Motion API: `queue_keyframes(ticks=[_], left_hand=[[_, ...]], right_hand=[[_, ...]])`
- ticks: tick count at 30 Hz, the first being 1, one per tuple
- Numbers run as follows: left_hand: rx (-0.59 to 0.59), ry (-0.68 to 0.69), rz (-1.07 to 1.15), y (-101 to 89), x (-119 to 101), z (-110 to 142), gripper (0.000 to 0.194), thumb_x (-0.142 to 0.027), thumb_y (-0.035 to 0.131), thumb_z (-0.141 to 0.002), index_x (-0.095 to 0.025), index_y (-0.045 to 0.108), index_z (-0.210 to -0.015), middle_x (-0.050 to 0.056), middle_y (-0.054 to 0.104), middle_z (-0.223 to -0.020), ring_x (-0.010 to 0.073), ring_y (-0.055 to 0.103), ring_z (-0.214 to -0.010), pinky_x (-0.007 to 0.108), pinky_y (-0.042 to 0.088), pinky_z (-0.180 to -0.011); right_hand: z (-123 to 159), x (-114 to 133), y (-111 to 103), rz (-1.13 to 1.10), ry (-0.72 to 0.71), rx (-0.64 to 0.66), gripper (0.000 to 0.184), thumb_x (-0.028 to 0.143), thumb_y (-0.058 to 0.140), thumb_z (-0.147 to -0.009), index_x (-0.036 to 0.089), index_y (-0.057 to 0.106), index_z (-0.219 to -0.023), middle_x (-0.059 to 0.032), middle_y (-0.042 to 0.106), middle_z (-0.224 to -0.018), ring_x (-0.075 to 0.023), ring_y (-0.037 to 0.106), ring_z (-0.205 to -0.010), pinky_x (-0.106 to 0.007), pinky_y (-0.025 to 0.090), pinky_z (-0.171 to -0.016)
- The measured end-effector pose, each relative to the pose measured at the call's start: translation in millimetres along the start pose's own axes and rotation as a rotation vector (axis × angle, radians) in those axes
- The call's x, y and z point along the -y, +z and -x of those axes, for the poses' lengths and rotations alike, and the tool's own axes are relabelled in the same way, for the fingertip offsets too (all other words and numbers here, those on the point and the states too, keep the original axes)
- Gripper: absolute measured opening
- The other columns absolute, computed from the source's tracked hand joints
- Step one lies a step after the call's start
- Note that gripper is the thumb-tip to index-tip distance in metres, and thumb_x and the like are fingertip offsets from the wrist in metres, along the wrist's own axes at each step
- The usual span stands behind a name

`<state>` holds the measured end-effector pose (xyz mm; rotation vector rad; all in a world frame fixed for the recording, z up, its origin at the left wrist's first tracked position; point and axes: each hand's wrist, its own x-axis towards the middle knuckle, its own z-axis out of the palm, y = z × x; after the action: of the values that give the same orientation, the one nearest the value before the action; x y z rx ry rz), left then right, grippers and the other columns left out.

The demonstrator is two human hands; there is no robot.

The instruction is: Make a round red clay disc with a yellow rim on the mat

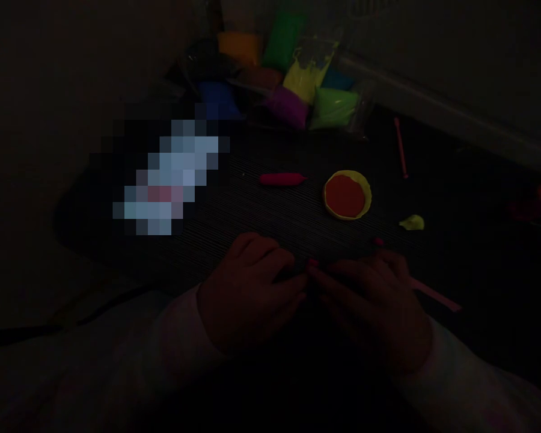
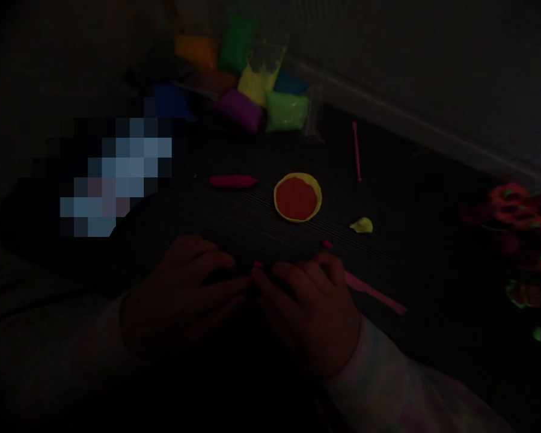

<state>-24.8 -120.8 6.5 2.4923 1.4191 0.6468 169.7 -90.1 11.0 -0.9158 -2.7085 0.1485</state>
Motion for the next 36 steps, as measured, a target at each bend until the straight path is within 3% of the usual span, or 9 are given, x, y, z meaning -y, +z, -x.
queue_keyframes(ticks=[8, 22, 36], left_hand=[[0.025, 0.01, 0.004, 1.4, 1.1, 0.0, 0.02, -0.028, 0.049, -0.078, -0.023, 0.061, -0.093, 0.002, 0.059, -0.082, 0.0177, 0.048, -0.078, 0.037, 0.039, -0.072], [-0.11, -0.065, 0.068, -5.2, 2.4, 2.6, 0.014, -0.022, 0.053, -0.075, -0.017, 0.065, -0.081, 0.004, 0.059, -0.074, 0.0165, 0.047, -0.075, 0.033, 0.042, -0.069], [-0.118, -0.085, 0.087, -4.8, 3.3, 1.5, 0.012, -0.021, 0.052, -0.076, -0.017, 0.064, -0.08, 0.003, 0.058, -0.074, 0.0153, 0.048, -0.075, 0.031, 0.042, -0.069]], right_hand=[[-2.0, -1.7, 1.4, 0.06, 0.025, 0.037, 0.03, 0.026, 0.048, -0.079, 0.018, 0.055, -0.107, -0.0044, 0.061, -0.086, -0.016, 0.047, -0.071, -0.038, 0.03, -0.074], [2.5, 4.2, 0.4, 0.03, -0.019, 0.023, 0.026, 0.026, 0.05, -0.079, 0.02, 0.059, -0.103, -0.0037, 0.062, -0.084, -0.0161, 0.047, -0.069, -0.038, 0.029, -0.071], [1.9, 1.5, 0.8, 0.014, 0.031, 0.046, 0.031, 0.026, 0.047, -0.081, 0.017, 0.054, -0.109, -0.006, 0.06, -0.087, -0.0174, 0.047, -0.073, -0.038, 0.031, -0.073]])
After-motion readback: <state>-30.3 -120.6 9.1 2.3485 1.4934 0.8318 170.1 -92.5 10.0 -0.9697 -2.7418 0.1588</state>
